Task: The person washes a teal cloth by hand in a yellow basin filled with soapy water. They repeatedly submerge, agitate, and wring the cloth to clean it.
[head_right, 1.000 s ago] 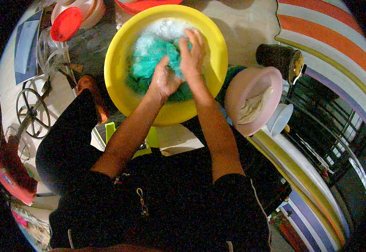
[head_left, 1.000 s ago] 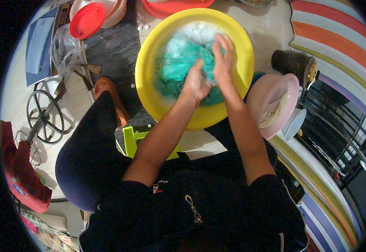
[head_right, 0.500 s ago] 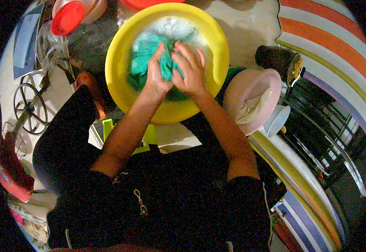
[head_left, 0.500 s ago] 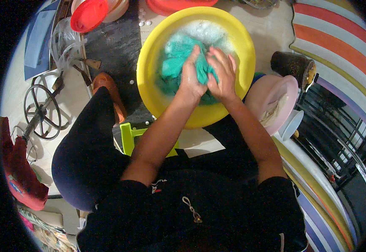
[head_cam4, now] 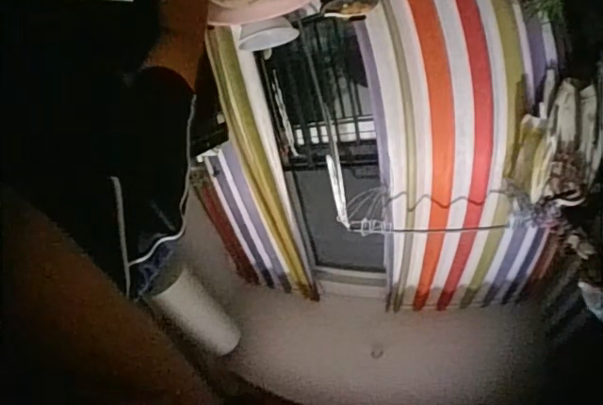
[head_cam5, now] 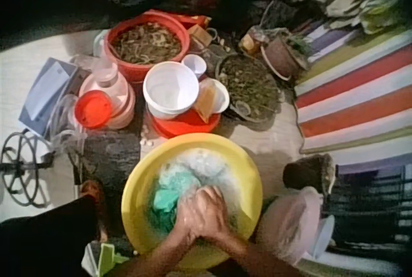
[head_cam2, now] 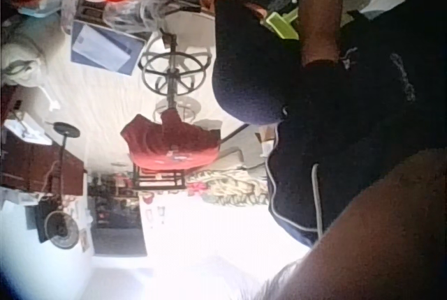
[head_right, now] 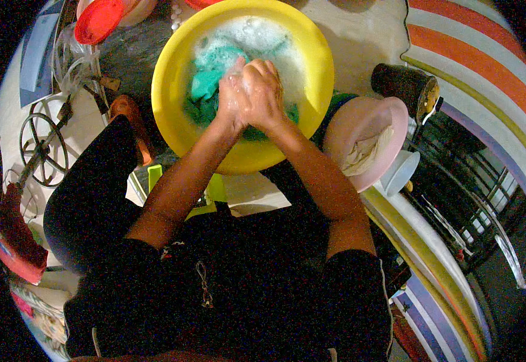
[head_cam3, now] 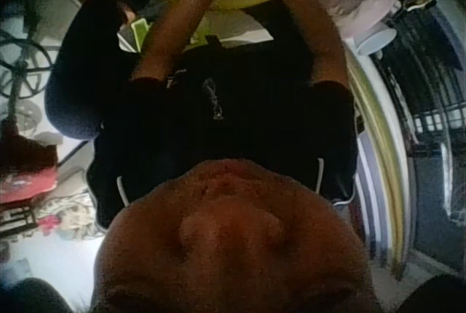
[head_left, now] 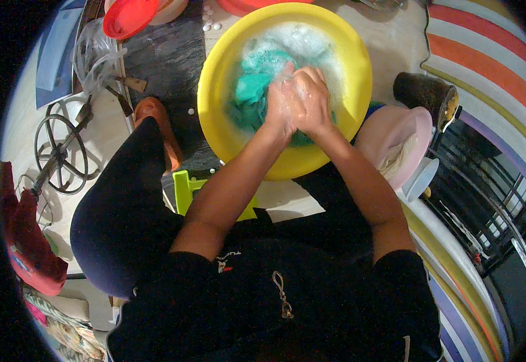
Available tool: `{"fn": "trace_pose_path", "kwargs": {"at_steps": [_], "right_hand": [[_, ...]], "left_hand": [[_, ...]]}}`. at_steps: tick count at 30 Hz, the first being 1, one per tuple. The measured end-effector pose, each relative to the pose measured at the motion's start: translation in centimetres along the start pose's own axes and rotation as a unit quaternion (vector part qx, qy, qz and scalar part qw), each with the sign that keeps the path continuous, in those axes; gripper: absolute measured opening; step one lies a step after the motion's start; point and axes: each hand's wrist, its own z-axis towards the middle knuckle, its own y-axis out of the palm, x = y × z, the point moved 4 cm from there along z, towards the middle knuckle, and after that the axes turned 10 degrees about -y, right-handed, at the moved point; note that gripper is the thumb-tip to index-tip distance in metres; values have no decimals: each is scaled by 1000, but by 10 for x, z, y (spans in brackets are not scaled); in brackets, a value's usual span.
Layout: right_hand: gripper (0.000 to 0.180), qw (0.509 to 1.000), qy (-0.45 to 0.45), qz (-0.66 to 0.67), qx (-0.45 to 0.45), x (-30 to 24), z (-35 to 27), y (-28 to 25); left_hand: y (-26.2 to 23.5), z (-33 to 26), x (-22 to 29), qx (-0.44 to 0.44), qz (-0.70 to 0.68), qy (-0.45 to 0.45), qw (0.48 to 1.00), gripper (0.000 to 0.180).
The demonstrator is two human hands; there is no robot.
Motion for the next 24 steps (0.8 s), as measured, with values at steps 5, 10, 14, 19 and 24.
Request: {"fn": "trace_pose_path", "kwargs": {"at_steps": [5, 10, 14, 19, 24], "right_hand": [[33, 901, 313, 287, 93, 28, -6, -2], [39, 641, 496, 565, 151, 35, -48, -23], [42, 764, 464, 432, 125, -7, -61, -43], [21, 773, 362, 493, 169, 4, -68, -71], [12, 710, 301, 582, 260, 14, -90, -111]], "left_hand": [[20, -13, 1, 78, 42, 16, 996, 39], [9, -15, -1, 15, 21, -33, 999, 47], [-2, -23, -9, 54, 65, -83, 993, 50], [17, -47, -3, 17, 17, -100, 995, 52], [19, -71, 13, -8, 68, -63, 996, 54]]}}
